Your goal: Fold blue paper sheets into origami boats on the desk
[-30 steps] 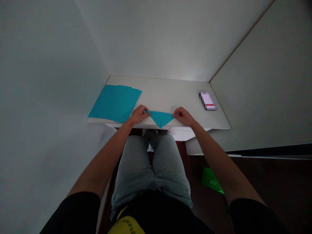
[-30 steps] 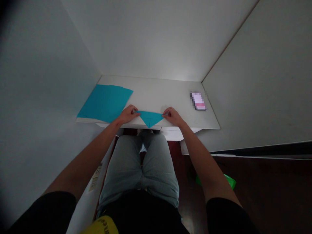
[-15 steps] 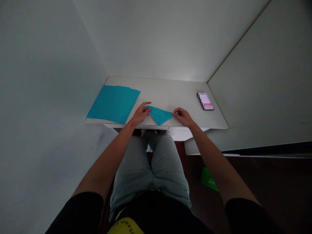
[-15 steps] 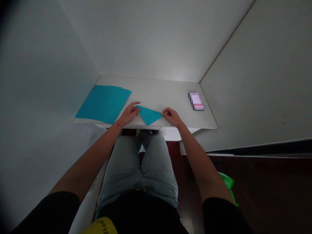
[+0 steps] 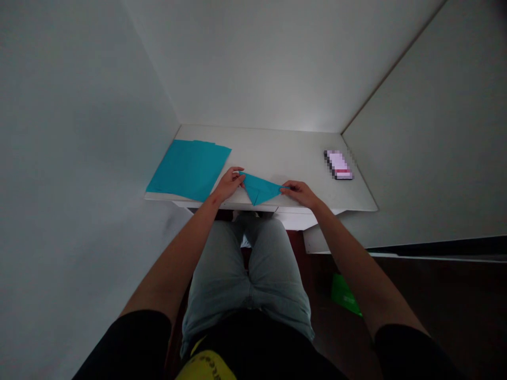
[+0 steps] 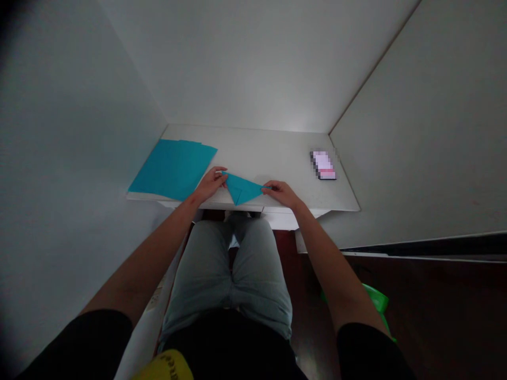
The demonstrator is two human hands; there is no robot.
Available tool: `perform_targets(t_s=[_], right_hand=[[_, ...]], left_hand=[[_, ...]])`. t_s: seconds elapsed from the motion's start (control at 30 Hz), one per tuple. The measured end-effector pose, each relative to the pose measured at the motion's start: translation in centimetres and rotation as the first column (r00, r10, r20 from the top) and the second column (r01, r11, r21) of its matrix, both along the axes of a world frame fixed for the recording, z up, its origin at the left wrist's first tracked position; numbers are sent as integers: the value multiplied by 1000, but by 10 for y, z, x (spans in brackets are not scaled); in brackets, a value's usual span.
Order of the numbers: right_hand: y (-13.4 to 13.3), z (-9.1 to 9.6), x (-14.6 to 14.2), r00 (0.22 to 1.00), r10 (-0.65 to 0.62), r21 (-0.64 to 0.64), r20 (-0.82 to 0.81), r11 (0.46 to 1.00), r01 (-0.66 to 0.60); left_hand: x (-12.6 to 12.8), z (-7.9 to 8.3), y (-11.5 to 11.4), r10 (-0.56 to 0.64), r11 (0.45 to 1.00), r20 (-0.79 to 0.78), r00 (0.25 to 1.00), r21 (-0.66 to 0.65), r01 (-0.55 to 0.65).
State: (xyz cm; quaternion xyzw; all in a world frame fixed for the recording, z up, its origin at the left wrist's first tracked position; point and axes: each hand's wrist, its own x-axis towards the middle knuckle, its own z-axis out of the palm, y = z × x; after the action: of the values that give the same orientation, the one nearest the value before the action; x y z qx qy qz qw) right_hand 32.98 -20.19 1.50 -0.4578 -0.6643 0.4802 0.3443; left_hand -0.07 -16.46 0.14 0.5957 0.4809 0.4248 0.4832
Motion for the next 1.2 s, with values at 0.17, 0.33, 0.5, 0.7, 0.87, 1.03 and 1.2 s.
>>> perform_targets(t_s=[0.17,0.33,0.5,0.7,0.87,1.03,1.2], right_hand=[[-1,-1,-15,994,-69,43,-86,996,73],[5,-1,-33,990,-92,148,-104,983,107],[28,11,-55,996,-84,284,-15,955,85],[69,13,-89,983,-5,362,183,930,-63],[83,4,-116,910,-57,405,410,906,-125],[75,-1,-114,905,-198,453,377,891,6],[51,-3,-78,986,-101,300,134,952,56]], left_hand=[[1,-1,1,28,1000,-26,999,10,-28],[1,-1,2,-2,1000,-29,1000,7,2],[1,-1,1,-14,1000,2,1000,-14,14],[0,-2,-2,-34,993,170,985,-104,52],[-3,-6,-3,-117,993,134,984,-16,120],[-4,-13,-1,-154,988,144,978,47,149],[-1,-16,-1,-64,997,173,983,52,56]])
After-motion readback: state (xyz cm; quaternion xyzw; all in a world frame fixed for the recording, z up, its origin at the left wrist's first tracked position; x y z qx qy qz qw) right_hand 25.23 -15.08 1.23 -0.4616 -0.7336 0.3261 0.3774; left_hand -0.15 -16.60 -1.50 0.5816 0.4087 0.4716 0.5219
